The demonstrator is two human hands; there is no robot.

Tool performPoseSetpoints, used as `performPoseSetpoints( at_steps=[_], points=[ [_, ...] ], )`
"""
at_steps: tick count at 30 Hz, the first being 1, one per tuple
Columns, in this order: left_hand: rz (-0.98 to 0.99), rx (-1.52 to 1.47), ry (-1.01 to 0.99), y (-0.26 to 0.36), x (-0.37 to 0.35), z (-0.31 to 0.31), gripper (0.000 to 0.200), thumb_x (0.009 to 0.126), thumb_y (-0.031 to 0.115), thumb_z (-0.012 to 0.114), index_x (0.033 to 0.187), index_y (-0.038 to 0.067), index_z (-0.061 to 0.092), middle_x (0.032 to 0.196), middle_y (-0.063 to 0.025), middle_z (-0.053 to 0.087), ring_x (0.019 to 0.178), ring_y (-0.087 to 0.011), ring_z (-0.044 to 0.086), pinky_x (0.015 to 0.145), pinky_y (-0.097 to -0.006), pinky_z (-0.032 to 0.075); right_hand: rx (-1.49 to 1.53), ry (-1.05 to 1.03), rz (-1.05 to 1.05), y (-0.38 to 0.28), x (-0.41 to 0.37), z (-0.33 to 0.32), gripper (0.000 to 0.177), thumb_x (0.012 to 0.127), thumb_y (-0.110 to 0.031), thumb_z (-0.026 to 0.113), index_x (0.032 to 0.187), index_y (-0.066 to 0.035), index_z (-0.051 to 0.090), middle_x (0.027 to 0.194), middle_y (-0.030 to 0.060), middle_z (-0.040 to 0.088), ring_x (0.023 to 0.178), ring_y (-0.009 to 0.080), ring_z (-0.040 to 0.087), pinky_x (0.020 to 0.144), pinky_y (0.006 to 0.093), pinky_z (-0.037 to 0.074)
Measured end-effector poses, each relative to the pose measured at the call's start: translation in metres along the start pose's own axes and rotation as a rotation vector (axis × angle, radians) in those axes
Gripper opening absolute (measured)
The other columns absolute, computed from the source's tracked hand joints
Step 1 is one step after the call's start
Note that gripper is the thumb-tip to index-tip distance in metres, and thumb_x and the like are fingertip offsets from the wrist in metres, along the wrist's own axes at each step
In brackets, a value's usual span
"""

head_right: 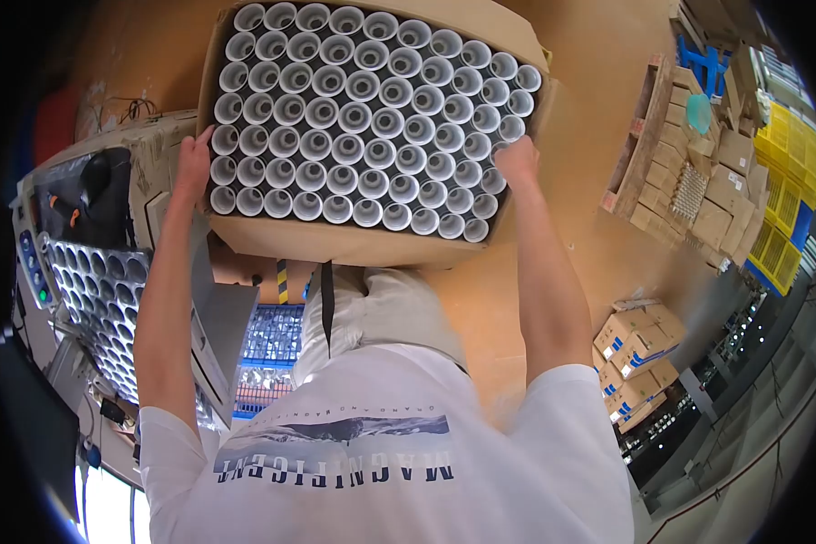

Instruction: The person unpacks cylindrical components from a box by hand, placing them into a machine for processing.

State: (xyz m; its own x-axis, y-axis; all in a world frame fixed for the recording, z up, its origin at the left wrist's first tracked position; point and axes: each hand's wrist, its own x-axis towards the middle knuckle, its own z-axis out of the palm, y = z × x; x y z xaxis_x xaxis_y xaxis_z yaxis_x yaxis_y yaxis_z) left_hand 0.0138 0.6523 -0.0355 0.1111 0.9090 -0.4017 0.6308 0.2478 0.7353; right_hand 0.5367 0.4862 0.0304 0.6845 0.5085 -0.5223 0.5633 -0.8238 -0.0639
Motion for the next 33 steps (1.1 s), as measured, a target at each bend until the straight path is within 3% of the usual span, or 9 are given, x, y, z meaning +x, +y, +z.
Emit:
performPoseSetpoints(
  at_steps=[2, 5, 9, 12, 18, 20, 25, 29, 33],
  points=[
    [-0.011, 0.012, 0.011, 0.023, -0.003, 0.003, 0.036, 0.087, 0.011, 0.036, 0.113, -0.005, 0.055, 0.086, -0.0138, 0.054, 0.094, -0.0288, 0.051, 0.09, -0.0291, 0.037, -0.03, 0.058, -0.035, 0.002, -0.003, 0.005, 0.032, 0.072, -0.01, 0.056, 0.098, 0.01, 0.057, 0.104, 0.0308, 0.059, 0.102, 0.0422, 0.056, 0.085, 0.0447, 0.045],
    [-0.043, -0.227, 0.015, -0.011, 0.007, 0.006, 0.034, 0.087, 0.012, 0.037, 0.111, -0.003, 0.057, 0.077, -0.0089, 0.048, 0.087, -0.0229, 0.051, 0.086, -0.0267, 0.039, -0.049, 0.134, 0.055, 0.001, -0.006, 0.008, 0.031, 0.072, -0.01, 0.058, 0.096, 0.01, 0.057, 0.103, 0.0306, 0.059, 0.101, 0.0428, 0.056, 0.086, 0.0451, 0.044],
    [-0.031, -0.376, -0.052, 0.022, -0.007, -0.005, 0.034, 0.089, 0.012, 0.035, 0.11, -0.001, 0.058, 0.078, -0.0046, 0.049, 0.079, -0.0146, 0.048, 0.08, -0.0278, 0.042, -0.064, 0.125, 0.048, 0.002, -0.013, 0.003, 0.028, 0.071, -0.011, 0.061, 0.091, 0.007, 0.058, 0.097, 0.0293, 0.061, 0.097, 0.0423, 0.058, 0.084, 0.0463, 0.045],
    [-0.114, -0.259, -0.171, 0.022, 0.003, -0.013, 0.035, 0.091, 0.012, 0.037, 0.117, -0.001, 0.056, 0.096, -0.0061, 0.036, 0.084, -0.0169, 0.049, 0.08, -0.0286, 0.043, 0.049, 0.153, 0.06, 0.012, -0.009, 0.006, 0.02, 0.068, -0.015, 0.062, 0.077, 0.002, 0.059, 0.084, 0.0225, 0.063, 0.084, 0.0379, 0.061, 0.074, 0.045, 0.046],
    [-0.132, -0.411, -0.284, 0.045, 0.004, -0.029, 0.027, 0.09, 0.02, 0.052, 0.105, 0.001, 0.062, 0.096, -0.0068, 0.029, 0.093, -0.0197, 0.051, 0.083, -0.0317, 0.049, 0.252, 0.127, 0.018, 0.025, -0.017, 0.004, 0.024, 0.067, -0.016, 0.065, 0.066, 0.0, 0.047, 0.065, 0.0142, 0.055, 0.064, 0.0296, 0.055, 0.062, 0.0397, 0.043],
    [-0.168, -0.631, -0.296, 0.029, 0.008, -0.028, 0.029, 0.091, 0.021, 0.051, 0.109, 0.002, 0.062, 0.096, -0.0067, 0.027, 0.096, -0.0197, 0.049, 0.084, -0.0326, 0.049, 0.331, 0.12, 0.017, 0.026, -0.017, 0.006, 0.023, 0.067, -0.016, 0.064, 0.066, -0.001, 0.047, 0.064, 0.013, 0.054, 0.064, 0.027, 0.054, 0.062, 0.0391, 0.043],
    [-0.055, -0.314, -0.253, 0.051, 0.001, -0.03, 0.039, 0.094, 0.029, 0.041, 0.112, 0.001, 0.06, 0.098, -0.0081, 0.026, 0.102, -0.0222, 0.047, 0.092, -0.0387, 0.044, 0.481, 0.083, 0.007, 0.028, -0.014, 0.009, 0.015, 0.071, -0.009, 0.064, 0.075, -0.002, 0.051, 0.063, 0.0054, 0.054, 0.05, 0.0149, 0.054, 0.04, 0.0302, 0.047],
    [-0.063, -0.504, -0.215, 0.04, 0.004, -0.027, 0.04, 0.093, 0.029, 0.04, 0.11, 0.0, 0.062, 0.1, -0.0087, 0.027, 0.099, -0.0228, 0.048, 0.093, -0.0394, 0.043, 0.497, -0.035, 0.059, 0.019, -0.018, -0.001, 0.014, 0.073, -0.009, 0.061, 0.084, -0.001, 0.055, 0.068, 0.0063, 0.058, 0.049, 0.0148, 0.056, 0.04, 0.0283, 0.047],
    [-0.188, -0.352, -0.278, 0.057, 0.004, -0.03, 0.04, 0.093, 0.028, 0.039, 0.11, 0.0, 0.061, 0.102, -0.0095, 0.029, 0.098, -0.0242, 0.048, 0.09, -0.0387, 0.043, 0.556, -0.119, 0.077, 0.018, -0.015, -0.001, 0.014, 0.074, -0.009, 0.059, 0.087, -0.002, 0.056, 0.07, 0.0059, 0.06, 0.049, 0.0137, 0.056, 0.04, 0.0265, 0.047]
  ],
)
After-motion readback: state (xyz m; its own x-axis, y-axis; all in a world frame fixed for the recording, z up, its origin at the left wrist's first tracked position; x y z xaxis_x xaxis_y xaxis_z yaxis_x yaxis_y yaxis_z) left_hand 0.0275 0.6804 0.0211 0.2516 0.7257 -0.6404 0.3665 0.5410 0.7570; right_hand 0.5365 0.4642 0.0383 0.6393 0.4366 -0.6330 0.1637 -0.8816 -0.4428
